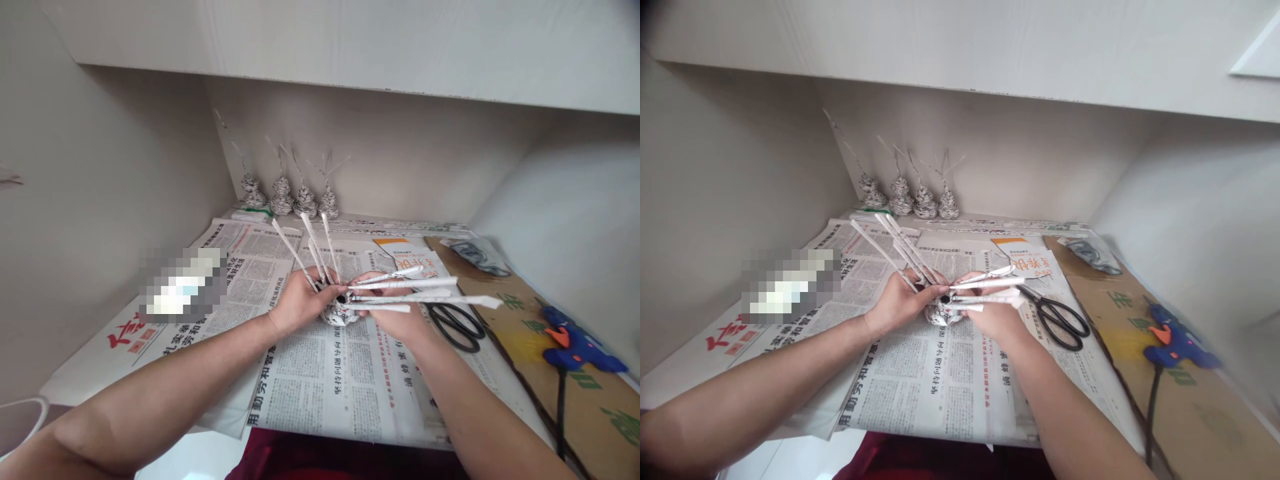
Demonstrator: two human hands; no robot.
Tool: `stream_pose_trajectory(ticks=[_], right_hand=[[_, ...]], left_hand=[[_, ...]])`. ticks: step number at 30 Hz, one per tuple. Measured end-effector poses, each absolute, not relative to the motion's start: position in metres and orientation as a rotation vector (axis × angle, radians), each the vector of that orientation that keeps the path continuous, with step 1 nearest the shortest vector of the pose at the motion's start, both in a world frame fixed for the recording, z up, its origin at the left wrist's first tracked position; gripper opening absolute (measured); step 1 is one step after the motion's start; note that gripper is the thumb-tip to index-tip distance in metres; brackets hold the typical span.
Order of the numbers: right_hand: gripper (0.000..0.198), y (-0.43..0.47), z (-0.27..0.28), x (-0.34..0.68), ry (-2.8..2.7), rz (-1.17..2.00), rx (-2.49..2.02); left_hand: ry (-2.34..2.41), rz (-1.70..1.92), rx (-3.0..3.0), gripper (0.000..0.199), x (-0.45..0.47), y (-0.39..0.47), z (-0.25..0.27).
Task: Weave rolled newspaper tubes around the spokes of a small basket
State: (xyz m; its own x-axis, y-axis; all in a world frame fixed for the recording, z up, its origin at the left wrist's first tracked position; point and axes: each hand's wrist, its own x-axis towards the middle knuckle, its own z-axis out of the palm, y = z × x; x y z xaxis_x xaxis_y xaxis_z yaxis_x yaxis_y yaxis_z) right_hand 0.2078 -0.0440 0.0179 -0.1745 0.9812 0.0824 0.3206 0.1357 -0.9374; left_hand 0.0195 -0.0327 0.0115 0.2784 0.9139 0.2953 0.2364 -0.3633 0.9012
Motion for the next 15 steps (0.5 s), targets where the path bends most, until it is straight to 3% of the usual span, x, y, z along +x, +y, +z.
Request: stream_pose_trajectory(ticks=[7,15], right_hand=[[0.009,-0.0467,0.0224,0.2032,-1.510,1.198,-1.287],[0.035,-0.0399,0.0212,0.2065,-1.269,1.351,-1.227]], left_hand=[[1.016,1.113,1.837,0.011,0.0208,-0.0342,0.0135],[0.920,1.046,1.969,0.010,0.0179,-0.0314,0.0160]])
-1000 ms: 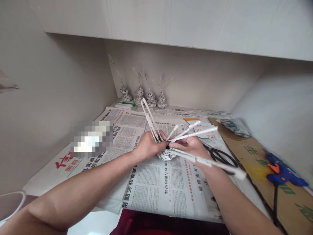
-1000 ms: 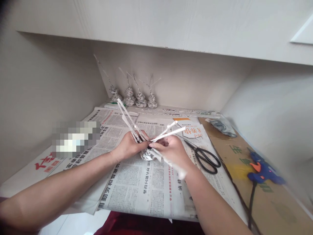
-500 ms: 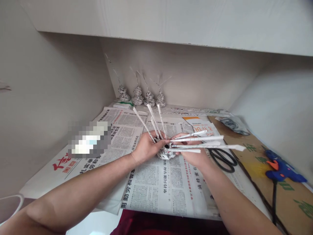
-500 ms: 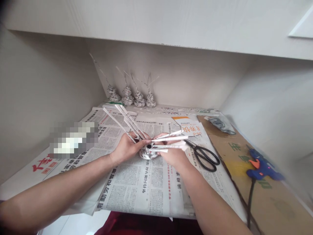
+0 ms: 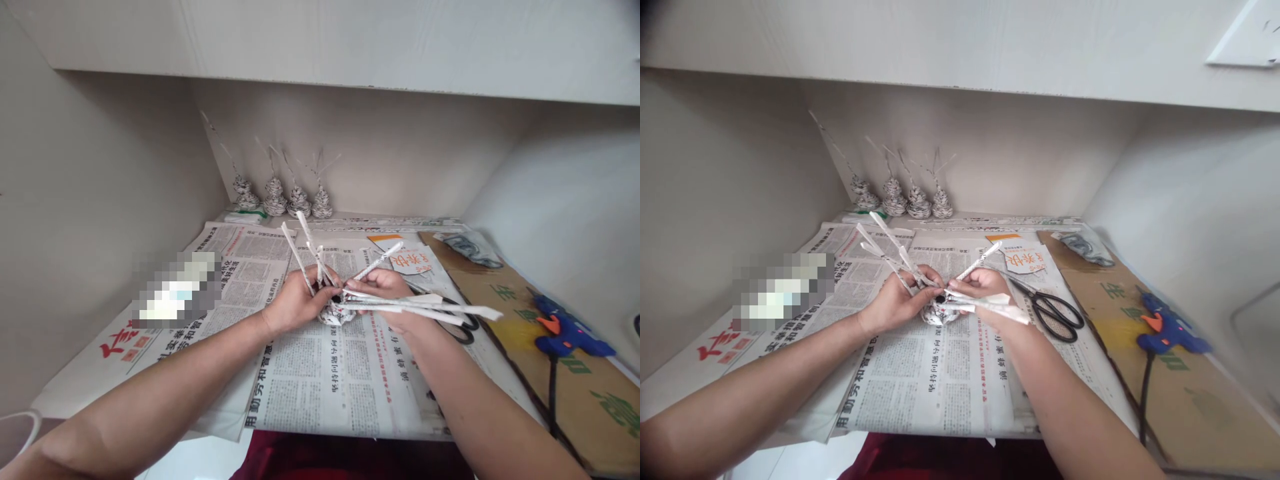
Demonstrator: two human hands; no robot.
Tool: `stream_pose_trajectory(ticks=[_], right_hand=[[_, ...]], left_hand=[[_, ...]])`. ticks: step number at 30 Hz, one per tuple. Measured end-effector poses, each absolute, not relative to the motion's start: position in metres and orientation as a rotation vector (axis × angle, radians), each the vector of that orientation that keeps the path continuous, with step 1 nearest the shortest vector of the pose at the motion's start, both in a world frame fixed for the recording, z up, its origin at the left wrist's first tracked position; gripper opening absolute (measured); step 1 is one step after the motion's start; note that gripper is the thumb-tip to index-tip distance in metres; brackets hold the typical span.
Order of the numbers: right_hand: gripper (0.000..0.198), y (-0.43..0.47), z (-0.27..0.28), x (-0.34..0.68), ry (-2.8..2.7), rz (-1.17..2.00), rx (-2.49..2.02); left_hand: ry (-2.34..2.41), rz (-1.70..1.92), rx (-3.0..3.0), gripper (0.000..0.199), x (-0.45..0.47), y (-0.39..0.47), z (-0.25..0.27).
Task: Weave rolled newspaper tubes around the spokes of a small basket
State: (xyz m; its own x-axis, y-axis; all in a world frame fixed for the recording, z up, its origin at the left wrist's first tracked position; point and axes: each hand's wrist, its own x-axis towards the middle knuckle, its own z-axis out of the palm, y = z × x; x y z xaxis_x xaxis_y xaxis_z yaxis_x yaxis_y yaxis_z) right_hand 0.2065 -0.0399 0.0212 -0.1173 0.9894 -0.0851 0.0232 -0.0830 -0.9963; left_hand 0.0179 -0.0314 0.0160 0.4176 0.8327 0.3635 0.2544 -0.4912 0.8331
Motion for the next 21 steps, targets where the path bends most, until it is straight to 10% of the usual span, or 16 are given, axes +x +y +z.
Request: stream_pose_trajectory(ticks=[21], right_hand=[[0.033,-0.048,0.039,0.215,-1.253,1.659,-1.104]], left_hand=[[0.881,1.063,1.841,0.007,0.019,-0.031,0.011]])
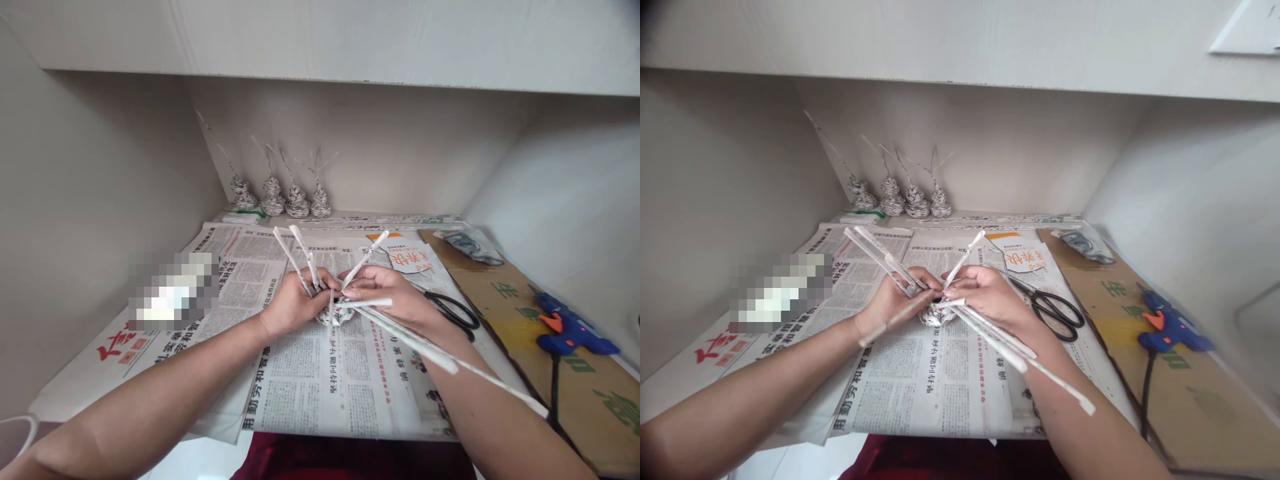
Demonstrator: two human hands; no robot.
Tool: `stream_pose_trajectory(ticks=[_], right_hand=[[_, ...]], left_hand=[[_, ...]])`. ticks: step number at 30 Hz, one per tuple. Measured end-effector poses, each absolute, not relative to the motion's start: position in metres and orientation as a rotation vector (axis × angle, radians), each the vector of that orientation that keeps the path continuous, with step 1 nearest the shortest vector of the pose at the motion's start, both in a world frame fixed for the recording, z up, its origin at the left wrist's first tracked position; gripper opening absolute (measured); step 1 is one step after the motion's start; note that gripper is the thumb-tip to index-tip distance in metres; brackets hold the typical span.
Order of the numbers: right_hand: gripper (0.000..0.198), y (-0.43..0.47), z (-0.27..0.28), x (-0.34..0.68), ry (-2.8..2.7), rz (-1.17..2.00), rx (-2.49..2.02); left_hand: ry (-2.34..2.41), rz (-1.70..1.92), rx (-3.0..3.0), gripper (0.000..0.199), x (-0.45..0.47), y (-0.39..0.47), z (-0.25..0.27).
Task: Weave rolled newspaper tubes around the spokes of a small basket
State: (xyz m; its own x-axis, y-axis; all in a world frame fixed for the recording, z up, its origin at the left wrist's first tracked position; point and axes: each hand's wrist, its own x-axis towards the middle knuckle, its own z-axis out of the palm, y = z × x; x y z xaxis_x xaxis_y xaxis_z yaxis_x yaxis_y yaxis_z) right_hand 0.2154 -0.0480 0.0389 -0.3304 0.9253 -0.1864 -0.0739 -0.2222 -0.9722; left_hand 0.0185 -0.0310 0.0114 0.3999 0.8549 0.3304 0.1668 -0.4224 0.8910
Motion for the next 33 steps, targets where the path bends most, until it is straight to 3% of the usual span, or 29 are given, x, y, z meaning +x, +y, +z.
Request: stream_pose_trajectory(ticks=[15,23,33], right_hand=[[0.045,-0.040,0.027,0.218,-1.268,1.746,-1.032],[0.022,-0.043,0.034,0.219,-1.224,1.831,-1.009],[0.033,-0.042,0.033,0.218,-1.276,1.717,-1.127]], left_hand=[[0.937,0.959,1.840,0.012,0.015,-0.030,0.015],[0.981,0.972,1.835,0.011,0.017,-0.031,0.018],[0.931,0.962,1.630,0.016,0.017,-0.031,0.024]])
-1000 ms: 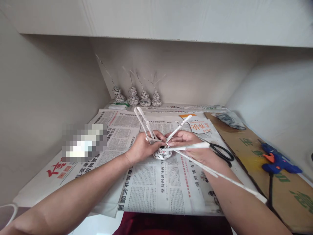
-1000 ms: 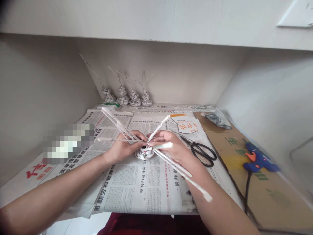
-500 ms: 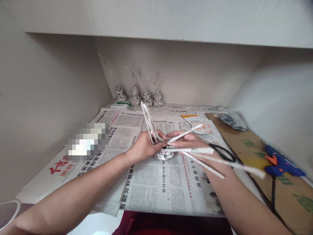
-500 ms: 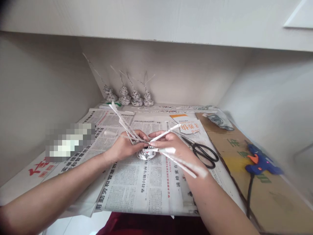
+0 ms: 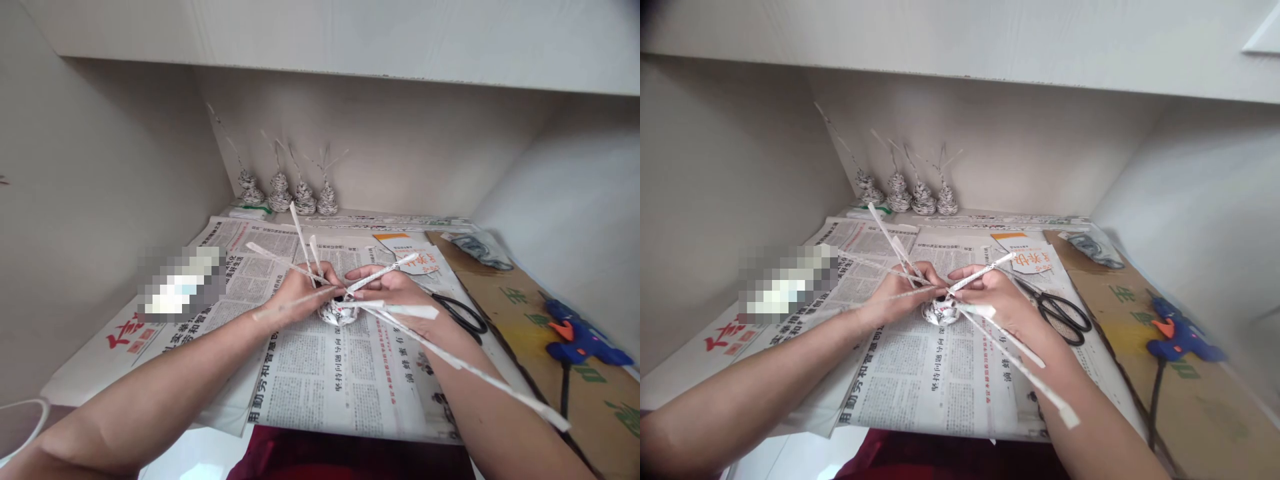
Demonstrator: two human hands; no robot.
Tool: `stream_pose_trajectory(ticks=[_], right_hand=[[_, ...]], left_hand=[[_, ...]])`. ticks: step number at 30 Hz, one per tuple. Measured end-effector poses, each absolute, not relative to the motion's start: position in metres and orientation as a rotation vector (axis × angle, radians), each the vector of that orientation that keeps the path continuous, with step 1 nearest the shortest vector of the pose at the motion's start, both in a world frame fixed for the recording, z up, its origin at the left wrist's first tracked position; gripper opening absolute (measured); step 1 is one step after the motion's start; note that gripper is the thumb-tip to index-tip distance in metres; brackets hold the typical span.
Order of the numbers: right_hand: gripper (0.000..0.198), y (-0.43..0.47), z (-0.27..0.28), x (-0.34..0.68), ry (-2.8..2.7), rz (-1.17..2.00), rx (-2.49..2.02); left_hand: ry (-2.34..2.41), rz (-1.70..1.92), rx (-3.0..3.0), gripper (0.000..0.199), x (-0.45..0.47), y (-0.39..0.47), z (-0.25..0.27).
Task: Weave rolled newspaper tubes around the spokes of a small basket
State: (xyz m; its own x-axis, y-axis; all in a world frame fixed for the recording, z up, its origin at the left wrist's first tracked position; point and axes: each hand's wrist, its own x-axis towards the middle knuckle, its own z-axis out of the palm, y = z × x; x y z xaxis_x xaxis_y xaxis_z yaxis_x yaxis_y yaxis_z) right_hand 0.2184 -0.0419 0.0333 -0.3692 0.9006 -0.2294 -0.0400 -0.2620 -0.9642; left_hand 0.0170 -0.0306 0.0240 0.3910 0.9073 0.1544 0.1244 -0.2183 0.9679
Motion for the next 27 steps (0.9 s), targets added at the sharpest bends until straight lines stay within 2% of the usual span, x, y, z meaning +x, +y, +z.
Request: stream_pose_trajectory(ticks=[3,9,17,27], right_hand=[[0.036,-0.040,0.028,0.216,-1.326,1.634,-1.098],[0.028,-0.042,0.028,0.215,-1.572,1.448,-1.088],[0.032,-0.046,0.034,0.212,-1.594,1.411,-1.142],[0.019,-0.046,0.024,0.213,-1.732,1.194,-1.057]], left_hand=[[0.952,0.983,1.648,0.016,0.016,-0.029,0.025],[0.930,0.941,1.659,0.017,0.015,-0.026,0.021],[0.897,0.979,1.616,0.019,0.018,-0.026,0.016],[0.909,0.951,1.599,0.022,0.016,-0.024,0.020]])
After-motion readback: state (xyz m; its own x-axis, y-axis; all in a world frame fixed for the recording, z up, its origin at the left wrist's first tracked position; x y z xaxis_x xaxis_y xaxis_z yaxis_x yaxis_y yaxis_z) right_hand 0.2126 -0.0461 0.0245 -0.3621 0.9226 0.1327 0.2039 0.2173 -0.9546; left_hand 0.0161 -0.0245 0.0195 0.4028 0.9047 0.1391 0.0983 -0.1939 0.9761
